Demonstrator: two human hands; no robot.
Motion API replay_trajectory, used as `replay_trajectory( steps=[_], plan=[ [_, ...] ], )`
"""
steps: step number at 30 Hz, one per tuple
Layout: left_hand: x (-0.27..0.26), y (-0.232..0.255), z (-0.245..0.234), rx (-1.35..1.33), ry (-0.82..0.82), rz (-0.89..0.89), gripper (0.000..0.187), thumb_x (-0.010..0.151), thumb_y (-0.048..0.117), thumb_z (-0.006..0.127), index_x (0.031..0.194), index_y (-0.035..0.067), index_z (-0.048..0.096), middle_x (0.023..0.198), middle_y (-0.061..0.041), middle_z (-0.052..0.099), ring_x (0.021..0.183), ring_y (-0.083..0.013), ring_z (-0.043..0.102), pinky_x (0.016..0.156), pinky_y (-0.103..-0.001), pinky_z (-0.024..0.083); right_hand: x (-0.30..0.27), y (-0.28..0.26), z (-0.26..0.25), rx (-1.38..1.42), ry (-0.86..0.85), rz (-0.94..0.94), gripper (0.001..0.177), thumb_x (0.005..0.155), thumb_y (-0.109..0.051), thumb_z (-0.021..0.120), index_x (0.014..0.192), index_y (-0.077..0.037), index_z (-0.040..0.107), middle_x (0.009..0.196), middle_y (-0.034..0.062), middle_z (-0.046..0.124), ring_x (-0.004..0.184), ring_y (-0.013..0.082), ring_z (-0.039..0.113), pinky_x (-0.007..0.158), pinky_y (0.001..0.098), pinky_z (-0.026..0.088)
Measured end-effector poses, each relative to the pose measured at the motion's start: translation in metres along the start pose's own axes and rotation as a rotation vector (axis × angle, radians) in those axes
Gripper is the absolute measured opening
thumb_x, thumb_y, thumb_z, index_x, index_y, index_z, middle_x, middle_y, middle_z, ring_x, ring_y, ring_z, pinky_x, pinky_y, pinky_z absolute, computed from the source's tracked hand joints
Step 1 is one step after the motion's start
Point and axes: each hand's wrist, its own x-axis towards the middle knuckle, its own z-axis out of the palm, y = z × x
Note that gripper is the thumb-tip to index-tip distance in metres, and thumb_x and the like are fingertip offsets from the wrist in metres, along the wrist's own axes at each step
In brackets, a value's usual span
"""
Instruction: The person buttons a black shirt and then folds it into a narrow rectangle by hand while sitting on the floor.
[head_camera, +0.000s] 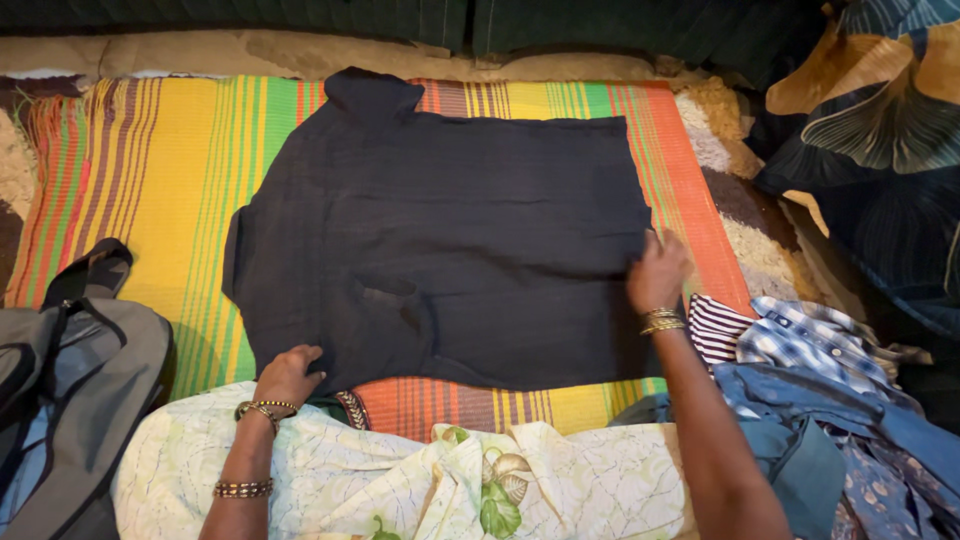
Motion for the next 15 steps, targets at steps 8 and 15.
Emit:
replay_trajectory(
  steps=[8, 15],
  plan=[
    [0.001, -0.003, -0.001, -0.042, -0.023, 0.01, 0.046, 0.079, 0.017, 0.078, 0.123, 0.008, 0.068, 0.127, -0.011, 0.069, 0.116, -0.0321, 0.066, 0.099, -0.04, 0.052, -0.034, -0.15, -0.077, 0.588, -0.5, -0.816, 0.075, 0.074, -0.028, 0.081, 0.138, 0.002, 0.055, 0.15, 0.0219, 0.049, 0.14, 0.0393, 0.042, 0.11, 0.049, 0.034],
    [0.002, -0.01, 0.004, -0.049, -0.065, 0.006, 0.042, 0.078, 0.011, 0.077, 0.119, 0.01, 0.071, 0.127, -0.01, 0.069, 0.12, -0.0307, 0.064, 0.101, -0.039, 0.051, -0.017, -0.04, -0.005, 0.314, -0.407, -0.186, 0.056, 0.081, -0.023, 0.074, 0.132, -0.006, 0.061, 0.151, 0.0114, 0.053, 0.144, 0.0321, 0.045, 0.111, 0.0441, 0.042]
  ],
)
